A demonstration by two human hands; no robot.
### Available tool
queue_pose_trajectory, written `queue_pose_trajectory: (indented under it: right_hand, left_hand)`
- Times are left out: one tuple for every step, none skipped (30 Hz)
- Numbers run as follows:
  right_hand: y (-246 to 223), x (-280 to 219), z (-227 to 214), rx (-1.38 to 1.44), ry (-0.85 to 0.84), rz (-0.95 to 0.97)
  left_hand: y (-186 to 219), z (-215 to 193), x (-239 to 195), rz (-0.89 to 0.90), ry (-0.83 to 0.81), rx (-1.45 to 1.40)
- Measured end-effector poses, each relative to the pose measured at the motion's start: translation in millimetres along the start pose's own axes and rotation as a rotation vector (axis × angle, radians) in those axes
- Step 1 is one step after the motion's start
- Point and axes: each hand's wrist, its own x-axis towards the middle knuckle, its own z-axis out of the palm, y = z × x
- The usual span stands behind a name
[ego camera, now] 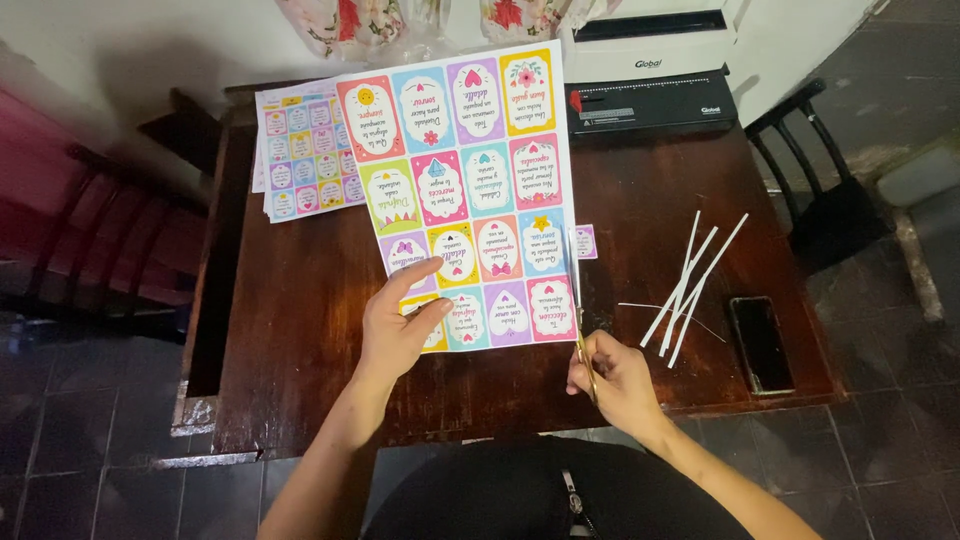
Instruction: The person uses scissors to cut a long strip of colorful printed paper into smaller rectangular pieces on a wooden table. They then pick up a larger sheet of similar printed paper and cut it into strips.
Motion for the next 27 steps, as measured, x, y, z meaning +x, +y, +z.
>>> queue_pose_trajectory:
  right_hand:
    - [-0.3,-0.1,0.4,0.0,0.001,-0.001]
    - [-0.4,-0.6,0.9,-0.002,0.011,-0.014]
    - [-0.4,-1.1,1.4,-0.003,0.02,-0.028]
    - [0.6,-0.9,1.6,-0.003,0.022,-0.028]
    - [1.7,-0.8,1.8,-0.003,0.032,-0.018]
    - [3.0,-1.2,2.2,-0.002,0.043,-0.006]
    - [3.3,-1.5,2.7,-0.001,0.044,-0.006]
    - [3.6,-1.3,3.2,0.009,0.056,-0.008]
    - [3.8,-1.2,3.7,0.02,0.067,-0.01]
    - [2.9,-1.4,4.5,0.021,0.069,-0.009]
    - [1.9,-1.6,5.2,0.008,0.076,-0.009]
    - [0.9,-1.5,6.0,-0.004,0.083,-0.008]
    - [1.7,-1.2,6.6,-0.003,0.084,-0.009]
    - [2.6,-1.3,7.3,-0.016,0.088,-0.007]
    - [3.5,-1.3,7.9,-0.029,0.092,-0.006]
    - [5.9,-1.3,8.3,-0.028,0.095,-0.007]
    - [8.2,-1.2,8.6,-0.02,0.095,-0.011]
    - [10.4,-1.1,9.2,-0.011,0.095,-0.015]
    - [9.9,-0.6,9.6,-0.009,0.098,-0.016]
    - [9.6,-0.4,9.9,0.003,0.101,-0.023]
    - [9.2,-0.2,10.1,0.016,0.105,-0.03]
    - [6.7,1.4,9.5,0.017,0.109,-0.032]
    - [4.3,3.0,8.9,0.007,0.1,-0.014]
    - [1.8,4.3,8.2,-0.002,0.091,0.005]
    - [-0.3,5.8,7.5,-0.001,0.095,0.003]
    - [-2.5,7.6,6.4,0.036,0.065,-0.021]
    - [-4.6,9.4,5.3,0.074,0.035,-0.046]
  left_hand:
    - [-0.2,-0.4,0.3,0.001,-0.001,0.0]
    - [-0.5,-0.7,0.4,0.018,-0.005,0.011]
    - [-0.9,-0.9,0.5,0.035,-0.008,0.022]
    - [-0.4,-0.7,0.8,0.036,-0.01,0.022]
    - [0.0,-0.5,1.2,0.016,-0.012,0.006]
    - [0.3,-0.2,1.1,-0.005,-0.014,-0.01]
    - [0.0,0.0,1.1,-0.006,-0.016,-0.01]
    - [-0.3,0.1,1.3,0.003,-0.017,-0.021]
    - [-0.5,0.2,1.4,0.012,-0.018,-0.033]
    - [0.3,0.5,1.4,0.012,-0.019,-0.032]
    - [1.3,0.9,1.4,0.004,-0.016,-0.021]
    - [2.3,1.0,1.6,-0.003,-0.013,-0.01]
    - [1.9,1.1,1.5,-0.002,-0.014,-0.009]
    - [1.3,1.1,1.2,-0.01,-0.018,-0.012]
    - [0.8,1.3,0.9,-0.017,-0.022,-0.014]
    - [-1.9,0.9,0.7,-0.016,-0.025,-0.013]
    - [-4.6,0.6,0.5,0.015,-0.016,0.03]
    - [-7.1,0.0,0.4,0.045,-0.006,0.073]
    - [-5.8,-0.4,0.7,0.047,-0.009,0.074]
    - [-4.8,-0.5,1.1,0.043,-0.006,0.076]
    - [-3.6,-0.6,1.4,0.039,-0.004,0.079]
    - [-2.7,-0.9,1.7,0.042,-0.008,0.079]
    - [-1.7,-1.1,2.0,-0.006,-0.001,0.027]
    - [-0.7,-1.4,2.0,-0.054,0.006,-0.024]
    - [-2.2,-1.9,0.7,-0.052,0.002,-0.024]
    - [-3.8,-2.1,-0.4,-0.012,-0.007,0.019]
    - [-5.4,-2.3,-1.4,0.029,-0.017,0.062]
